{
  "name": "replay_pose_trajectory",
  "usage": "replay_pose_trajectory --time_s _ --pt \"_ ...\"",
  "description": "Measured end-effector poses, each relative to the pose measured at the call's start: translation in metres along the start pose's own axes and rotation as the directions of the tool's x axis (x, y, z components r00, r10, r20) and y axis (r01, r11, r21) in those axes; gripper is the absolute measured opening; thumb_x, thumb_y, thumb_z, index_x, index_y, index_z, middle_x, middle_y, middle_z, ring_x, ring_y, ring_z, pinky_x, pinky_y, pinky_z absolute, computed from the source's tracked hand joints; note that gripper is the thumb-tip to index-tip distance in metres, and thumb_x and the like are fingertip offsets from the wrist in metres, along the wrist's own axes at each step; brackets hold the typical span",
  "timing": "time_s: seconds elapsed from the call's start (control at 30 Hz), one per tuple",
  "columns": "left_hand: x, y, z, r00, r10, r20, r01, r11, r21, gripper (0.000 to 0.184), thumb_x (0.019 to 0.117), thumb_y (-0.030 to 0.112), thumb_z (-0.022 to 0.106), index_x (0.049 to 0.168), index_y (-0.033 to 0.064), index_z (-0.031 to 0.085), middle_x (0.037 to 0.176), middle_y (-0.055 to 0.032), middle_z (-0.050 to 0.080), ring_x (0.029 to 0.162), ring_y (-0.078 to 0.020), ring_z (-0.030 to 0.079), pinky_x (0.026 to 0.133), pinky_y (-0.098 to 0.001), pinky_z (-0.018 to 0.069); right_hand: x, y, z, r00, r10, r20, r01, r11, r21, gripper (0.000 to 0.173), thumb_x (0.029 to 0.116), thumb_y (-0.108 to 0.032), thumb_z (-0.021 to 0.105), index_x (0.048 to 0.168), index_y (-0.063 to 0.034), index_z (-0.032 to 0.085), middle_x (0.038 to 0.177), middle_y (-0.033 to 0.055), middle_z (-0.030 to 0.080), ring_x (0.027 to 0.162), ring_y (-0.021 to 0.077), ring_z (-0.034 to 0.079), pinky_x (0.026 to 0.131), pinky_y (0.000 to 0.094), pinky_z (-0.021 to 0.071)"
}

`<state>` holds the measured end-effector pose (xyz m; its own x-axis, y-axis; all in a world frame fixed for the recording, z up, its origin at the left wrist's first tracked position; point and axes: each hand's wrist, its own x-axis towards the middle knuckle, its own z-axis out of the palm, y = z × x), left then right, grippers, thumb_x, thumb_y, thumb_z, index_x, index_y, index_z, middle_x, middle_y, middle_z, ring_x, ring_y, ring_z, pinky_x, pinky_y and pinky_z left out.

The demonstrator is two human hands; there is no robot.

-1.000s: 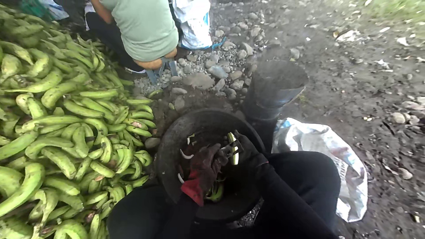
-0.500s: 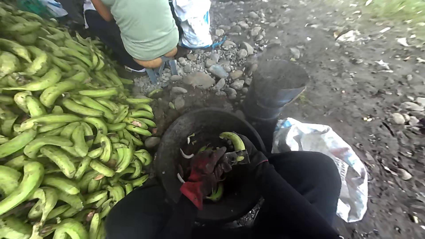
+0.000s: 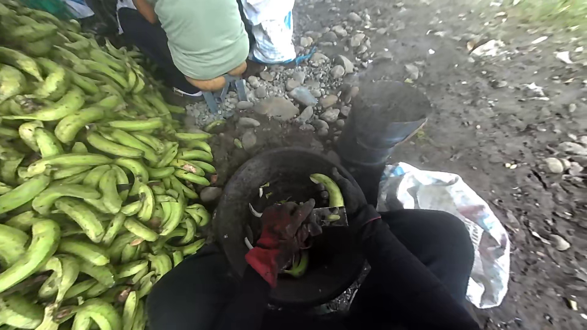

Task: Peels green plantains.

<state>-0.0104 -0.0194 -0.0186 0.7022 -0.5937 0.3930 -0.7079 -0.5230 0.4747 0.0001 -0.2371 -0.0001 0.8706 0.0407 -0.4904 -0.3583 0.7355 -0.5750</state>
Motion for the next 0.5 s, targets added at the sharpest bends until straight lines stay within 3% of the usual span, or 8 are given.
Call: replay_pose_trajectory --time_s 0.1,0.17,0.3,0.4,0.5 --pt "0.0038 -0.0007 0.0005 0.999 -0.040 0.026 0.041 0.999 -0.012 0.045 0.0943 0.037 0.064 0.138 0.0266 0.066 0.114 -0.0153 0.071 0.103 -0.0354 0.069 0.090 -0.0582 0.0531 0.0029 0.0077 0.0054 0.999 0.053 -0.010 -0.054 0.998 -0.015 0.069 0.1089 -0.054 0.013 0.098 -0.0055 0.060 0.066 0.0046 0.061 0.054 0.0112 0.061 0.051 0.0250 0.0558" --pt "0.0030 -0.0008 -0.0010 0.998 -0.047 0.038 0.049 0.998 -0.044 0.044 0.0961 0.043 0.063 0.137 0.0267 0.067 0.114 -0.0153 0.072 0.104 -0.0342 0.069 0.091 -0.0571 0.0534 0.0048 0.0108 0.0031 0.997 0.071 0.024 -0.072 0.996 0.058 0.072 0.1079 -0.056 0.011 0.096 -0.0043 0.060 0.066 0.0054 0.061 0.054 0.0115 0.061 0.050 0.0247 0.0555" --pt "-0.0060 -0.0031 0.0011 0.999 -0.028 0.021 0.029 0.998 -0.057 0.042 0.0965 0.044 0.060 0.134 0.0265 0.069 0.112 -0.0149 0.072 0.101 -0.0333 0.069 0.090 -0.0571 0.0533 0.0021 0.0052 -0.0017 0.999 0.044 0.032 -0.047 0.993 0.104 0.065 0.1095 -0.048 0.013 0.100 -0.0031 0.058 0.067 0.0051 0.058 0.051 0.0108 0.059 0.047 0.0225 0.0531" --pt "-0.0041 -0.0025 0.0039 0.999 -0.049 0.015 0.050 0.996 -0.074 0.042 0.0973 0.044 0.060 0.135 0.0280 0.068 0.114 -0.0149 0.071 0.103 -0.0333 0.069 0.090 -0.0569 0.0530 -0.0016 0.0064 0.0024 0.998 0.028 0.064 -0.031 0.998 0.047 0.061 0.1104 -0.041 0.013 0.096 -0.0026 0.059 0.065 0.0044 0.059 0.051 0.0101 0.058 0.049 0.0217 0.0532" --pt "-0.0032 -0.0015 0.0055 0.999 -0.044 -0.015 0.043 0.997 -0.061 0.040 0.0971 0.042 0.061 0.133 0.0279 0.069 0.112 -0.0145 0.072 0.101 -0.0327 0.069 0.089 -0.0556 0.0538 0.0003 0.0095 0.0023 0.992 0.074 0.098 -0.081 0.995 0.066 0.065 0.1100 -0.045 0.012 0.094 -0.0033 0.060 0.066 0.0042 0.059 0.052 0.0096 0.059 0.050 0.0219 0.0541"
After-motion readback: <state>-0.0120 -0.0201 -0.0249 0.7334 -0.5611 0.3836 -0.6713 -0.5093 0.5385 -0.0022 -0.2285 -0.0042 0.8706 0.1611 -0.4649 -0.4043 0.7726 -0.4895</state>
